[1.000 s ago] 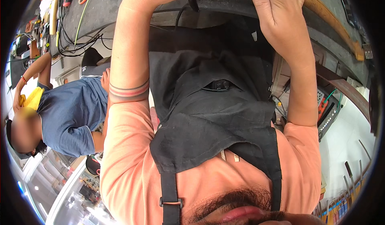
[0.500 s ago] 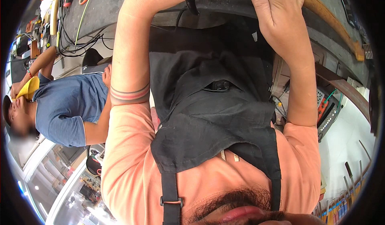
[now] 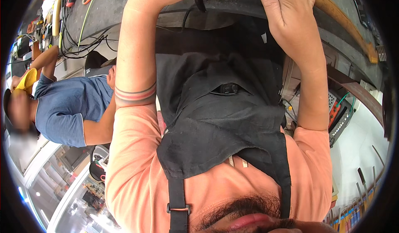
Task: The person inserts a small metal piece into a green stick, then uses a handheld power tool to grind or sand the end of the stick. The person handles the stick and tool repeatedly while working at a cluttered workbench.
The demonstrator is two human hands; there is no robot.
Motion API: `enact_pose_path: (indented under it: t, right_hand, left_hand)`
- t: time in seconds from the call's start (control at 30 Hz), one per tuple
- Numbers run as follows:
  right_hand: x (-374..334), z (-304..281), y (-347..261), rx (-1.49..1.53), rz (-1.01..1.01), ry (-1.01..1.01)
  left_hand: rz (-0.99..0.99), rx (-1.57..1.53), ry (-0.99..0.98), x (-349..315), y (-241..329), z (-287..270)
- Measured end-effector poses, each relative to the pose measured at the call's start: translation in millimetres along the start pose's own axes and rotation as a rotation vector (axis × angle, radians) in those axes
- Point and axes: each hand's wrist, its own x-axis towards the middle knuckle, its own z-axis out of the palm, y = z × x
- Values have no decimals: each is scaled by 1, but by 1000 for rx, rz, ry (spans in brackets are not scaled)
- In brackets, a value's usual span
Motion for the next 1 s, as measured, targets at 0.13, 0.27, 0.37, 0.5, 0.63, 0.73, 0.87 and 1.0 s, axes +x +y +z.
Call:
enact_pose_path:
  t: [0.13, 0.27, 0.37, 0.5, 0.63, 0.73, 0.87, 1.0]
  right_hand:
    - [1, -2, -1, 26, 2, -15]
    - [0, 1, 2, 14, -6, 1]
    - [-3, 6, 6, -22, -3, 24]
    - [-3, 5, 5, -23, 5, 17]
    - [-2, 5, 5, -13, -5, 15]
    - [-2, 5, 5, -8, -6, 19]
    - [-1, 3, 3, 13, 1, 8]
    - [3, -2, -2, 19, 11, -15]
  left_hand:
    - [19, -29, -8, 1, -2, -1]
    - [18, -29, -2, -1, 2, 0]
    - [-23, 7, -17, 0, 9, -2]
    - [11, -42, -8, 1, 1, -1]
    - [12, 11, -16, 2, -1, -3]
    - [36, -13, -9, 3, -2, -2]
    - [37, -10, -10, 3, -1, -2]
    - [60, -36, 7, 3, -2, -1]
